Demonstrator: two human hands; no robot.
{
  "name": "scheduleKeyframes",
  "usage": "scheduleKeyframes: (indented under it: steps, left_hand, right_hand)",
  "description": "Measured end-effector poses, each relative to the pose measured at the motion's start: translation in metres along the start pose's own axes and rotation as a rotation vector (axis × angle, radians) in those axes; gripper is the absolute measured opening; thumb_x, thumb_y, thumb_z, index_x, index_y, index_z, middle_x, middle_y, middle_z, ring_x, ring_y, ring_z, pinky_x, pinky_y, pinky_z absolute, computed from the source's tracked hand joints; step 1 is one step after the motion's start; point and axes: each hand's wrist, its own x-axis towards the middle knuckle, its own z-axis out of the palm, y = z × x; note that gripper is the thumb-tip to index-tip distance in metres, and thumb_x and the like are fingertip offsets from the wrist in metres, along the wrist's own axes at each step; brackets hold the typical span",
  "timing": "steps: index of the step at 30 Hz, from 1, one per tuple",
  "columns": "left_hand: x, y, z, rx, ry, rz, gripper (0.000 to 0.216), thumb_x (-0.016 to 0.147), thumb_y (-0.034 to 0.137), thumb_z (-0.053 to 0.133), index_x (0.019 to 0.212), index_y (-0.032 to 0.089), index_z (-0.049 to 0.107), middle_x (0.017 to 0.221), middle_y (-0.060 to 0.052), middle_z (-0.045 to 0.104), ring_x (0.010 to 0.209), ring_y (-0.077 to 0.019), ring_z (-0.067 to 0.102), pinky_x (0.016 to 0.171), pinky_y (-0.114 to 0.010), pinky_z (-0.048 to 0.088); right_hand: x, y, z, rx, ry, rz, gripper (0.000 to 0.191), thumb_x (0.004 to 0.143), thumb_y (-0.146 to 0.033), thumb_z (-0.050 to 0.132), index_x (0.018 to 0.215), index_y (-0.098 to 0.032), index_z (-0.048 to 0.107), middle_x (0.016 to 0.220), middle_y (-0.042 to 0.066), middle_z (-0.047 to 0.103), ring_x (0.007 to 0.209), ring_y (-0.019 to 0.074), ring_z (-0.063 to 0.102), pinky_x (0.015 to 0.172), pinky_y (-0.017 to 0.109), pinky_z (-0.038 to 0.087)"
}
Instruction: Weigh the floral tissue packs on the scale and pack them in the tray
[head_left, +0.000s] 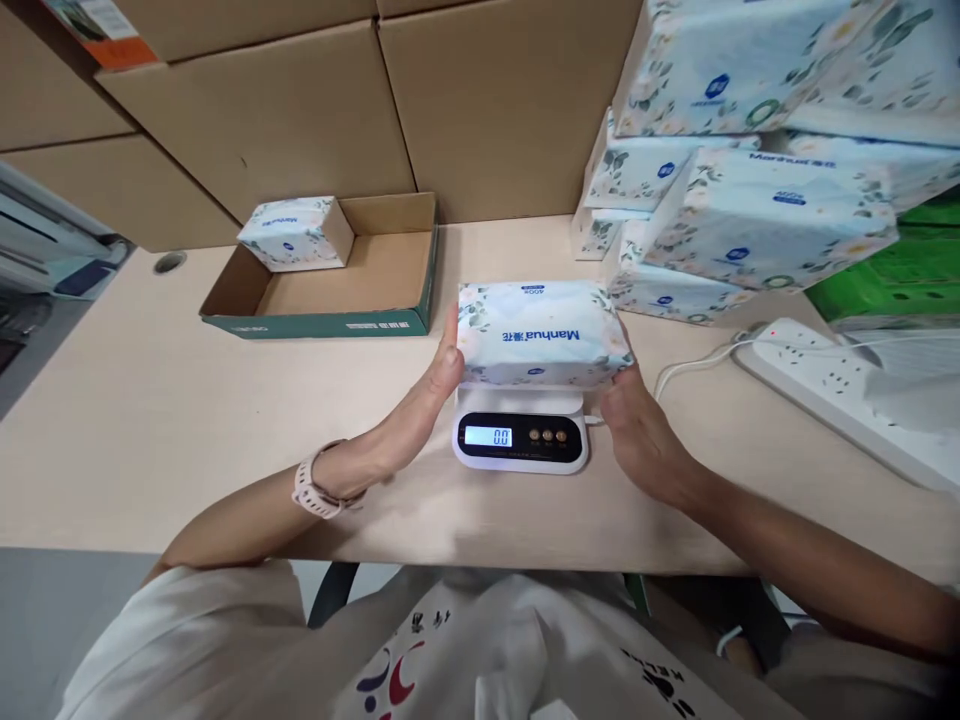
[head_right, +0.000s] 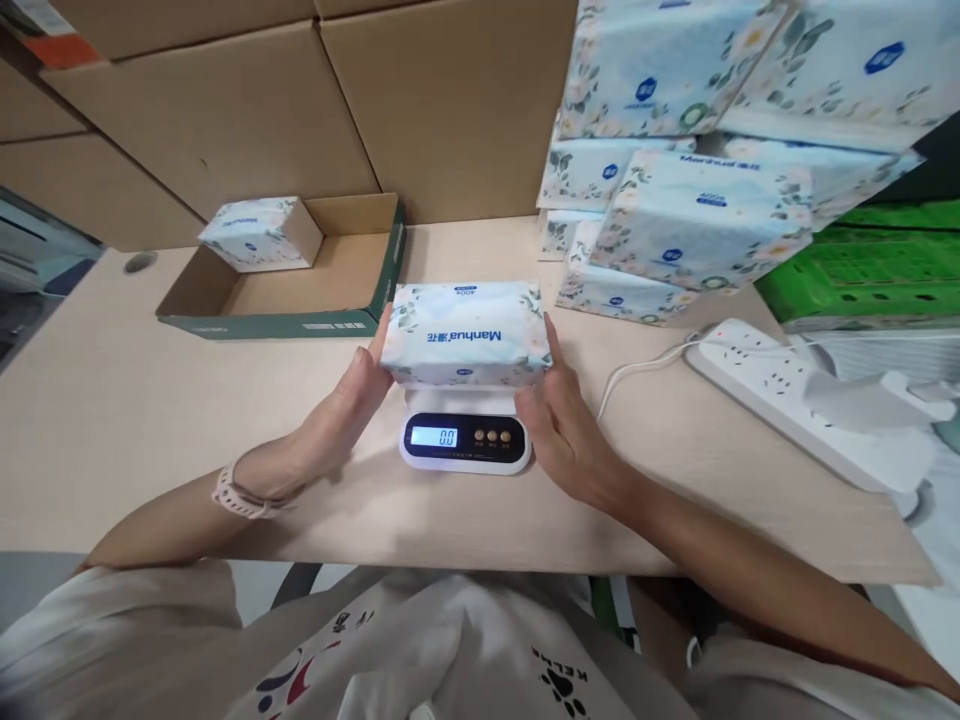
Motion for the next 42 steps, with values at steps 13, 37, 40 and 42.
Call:
scheduleKeyframes:
  steps: [13, 37, 40, 42]
  left_hand:
    - [-0.013, -0.015, 0.006, -0.394, 0.501, -0.273, 0.059, 0.104, 0.064, 0.06, 0.147, 0.026, 0.065, 0.169, -0.011, 0.058, 0.164, -0.0337, 0.047, 0.139, -0.052, 0.035]
    - [-0.003, -0.022, -0.003, -0.465, 0.596, -0.311, 0.027, 0.097, 0.035, 0.066, 0.118, 0.018, 0.072, 0.13, -0.012, 0.08, 0.132, -0.0273, 0.073, 0.123, -0.045, 0.053]
    - [-0.003, -0.022, -0.003, -0.461, 0.599, -0.318, 0.025, 0.098, 0.031, 0.064, 0.118, 0.018, 0.073, 0.129, -0.011, 0.081, 0.131, -0.0263, 0.073, 0.123, -0.045, 0.053]
    - [-0.003, -0.021, -0.003, -0.459, 0.606, -0.32, 0.023, 0.099, 0.029, 0.063, 0.116, 0.019, 0.074, 0.127, -0.009, 0.082, 0.129, -0.0251, 0.074, 0.124, -0.044, 0.054]
  right_hand:
    - [0.02, 0.036, -0.018, 0.209, 0.52, -0.074, 0.06, 0.108, -0.066, 0.044, 0.156, -0.031, 0.06, 0.155, 0.011, 0.067, 0.139, 0.0301, 0.07, 0.131, 0.065, 0.042]
    - [0.029, 0.03, -0.018, 0.356, 0.6, -0.041, 0.058, 0.104, -0.068, 0.04, 0.125, -0.03, 0.078, 0.122, 0.006, 0.081, 0.122, 0.03, 0.077, 0.11, 0.066, 0.057]
    - [0.029, 0.03, -0.019, 0.348, 0.606, -0.049, 0.068, 0.106, -0.074, 0.031, 0.125, -0.03, 0.079, 0.122, 0.007, 0.081, 0.121, 0.0296, 0.077, 0.109, 0.067, 0.058]
    - [0.029, 0.03, -0.019, 0.346, 0.607, -0.053, 0.071, 0.105, -0.077, 0.028, 0.125, -0.031, 0.079, 0.121, 0.006, 0.081, 0.121, 0.0293, 0.077, 0.108, 0.067, 0.058]
